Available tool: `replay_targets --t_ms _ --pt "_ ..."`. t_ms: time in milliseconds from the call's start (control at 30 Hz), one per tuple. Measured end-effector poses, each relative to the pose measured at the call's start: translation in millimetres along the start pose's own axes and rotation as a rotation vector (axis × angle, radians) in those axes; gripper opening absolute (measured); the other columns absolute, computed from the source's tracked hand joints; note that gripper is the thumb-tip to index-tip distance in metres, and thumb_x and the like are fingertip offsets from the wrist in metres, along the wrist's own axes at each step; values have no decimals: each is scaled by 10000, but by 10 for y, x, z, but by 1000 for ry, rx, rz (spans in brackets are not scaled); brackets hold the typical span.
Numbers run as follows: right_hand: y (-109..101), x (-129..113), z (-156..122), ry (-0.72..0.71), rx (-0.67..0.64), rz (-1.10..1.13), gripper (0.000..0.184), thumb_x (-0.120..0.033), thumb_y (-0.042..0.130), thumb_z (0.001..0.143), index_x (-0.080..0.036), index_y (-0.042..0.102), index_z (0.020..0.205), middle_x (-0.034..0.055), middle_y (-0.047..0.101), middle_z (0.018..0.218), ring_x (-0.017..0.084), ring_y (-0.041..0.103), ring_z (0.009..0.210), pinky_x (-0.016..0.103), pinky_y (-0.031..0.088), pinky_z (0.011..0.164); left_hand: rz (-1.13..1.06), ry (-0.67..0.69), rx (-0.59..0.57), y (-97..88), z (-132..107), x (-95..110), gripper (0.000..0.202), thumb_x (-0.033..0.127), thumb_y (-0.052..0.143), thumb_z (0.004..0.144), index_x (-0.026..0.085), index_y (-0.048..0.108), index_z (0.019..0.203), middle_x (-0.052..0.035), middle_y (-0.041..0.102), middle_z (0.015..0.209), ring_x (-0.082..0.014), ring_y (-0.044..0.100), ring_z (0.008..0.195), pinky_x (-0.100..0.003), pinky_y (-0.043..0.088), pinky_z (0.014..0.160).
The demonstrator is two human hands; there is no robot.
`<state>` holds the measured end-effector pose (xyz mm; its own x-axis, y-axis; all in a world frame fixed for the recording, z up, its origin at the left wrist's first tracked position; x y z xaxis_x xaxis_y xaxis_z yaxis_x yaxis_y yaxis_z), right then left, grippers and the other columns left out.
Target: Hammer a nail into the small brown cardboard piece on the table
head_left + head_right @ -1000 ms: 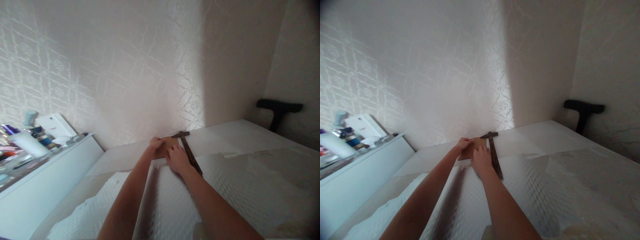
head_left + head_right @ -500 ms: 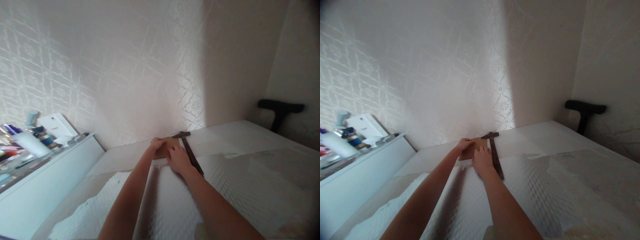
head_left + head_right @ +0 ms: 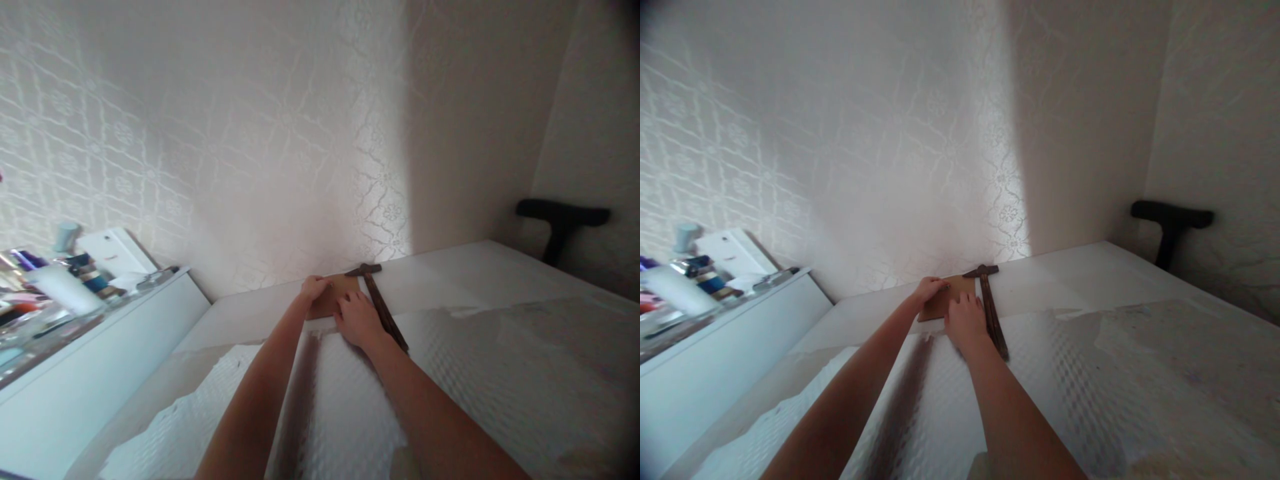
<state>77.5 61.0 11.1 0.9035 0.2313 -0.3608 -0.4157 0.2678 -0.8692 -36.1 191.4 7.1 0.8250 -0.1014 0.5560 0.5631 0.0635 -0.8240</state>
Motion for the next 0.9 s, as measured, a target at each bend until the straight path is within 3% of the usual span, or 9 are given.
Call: replay_targets --t_ms 167,333,467,567,633,800,900 --pt "3 3 -2 -9 3 1 297 -273 424 812 -115 602 990 152 539 1025 238 421 1038 342 305 875 28 41 140 -151 -171 89 255 215 465 780 143 626 964 -74 628 1011 -179 553 954 -242 406 805" --pt "12 19 1 -22 3 0 304 -299 433 814 -125 602 996 143 538 1026 238 424 1040 346 307 883 92 71 236 -312 -594 124 314 161 382 804 160 558 1064 -79 566 1110 -178 484 1063 -272 342 917" --pt "28 47 7 -37 -9 -9 303 -279 424 825 -123 591 1024 138 538 1040 225 432 1036 323 316 875 313 137 98 -226 -1016 163 376 152 356 806 166 481 1160 -102 510 1190 -203 452 1112 -328 308 954" --pt "1 55 16 -45 0 -21 306 -235 392 840 -127 573 1062 128 533 1065 209 436 1035 300 320 868 426 161 26 -106 -1271 201 412 297 321 857 167 393 1242 -131 385 1315 -266 334 1211 -477 228 984" --pt "-68 54 15 -29 35 -56 322 -199 371 840 -123 559 1091 133 529 1078 211 431 1042 300 322 865 449 153 -24 -37 -1363 210 457 373 295 867 178 352 1277 -135 312 1364 -284 247 1257 -523 192 984" --pt "-353 180 -79 264 144 -210 368 -205 391 802 -139 521 1141 167 534 1025 294 457 1004 384 371 772 430 183 -40 -11 -1381 191 520 441 260 863 175 324 1305 -145 276 1382 -295 208 1272 -559 141 988" --pt "-405 338 -156 423 48 -249 476 -292 430 782 -143 435 1234 193 518 1034 331 489 980 415 391 727 411 205 -47 -26 -1362 168 544 470 259 856 176 329 1308 -145 273 1384 -297 198 1275 -559 131 991"
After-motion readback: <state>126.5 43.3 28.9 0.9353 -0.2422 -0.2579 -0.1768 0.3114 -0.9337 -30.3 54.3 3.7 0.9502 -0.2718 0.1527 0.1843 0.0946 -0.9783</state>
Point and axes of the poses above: each hand's wrist, its own z-axis towards the middle knuckle, its own y-axis out of the palm, x = y × z, the point moved 4 cm from there along z, towards the middle knuckle
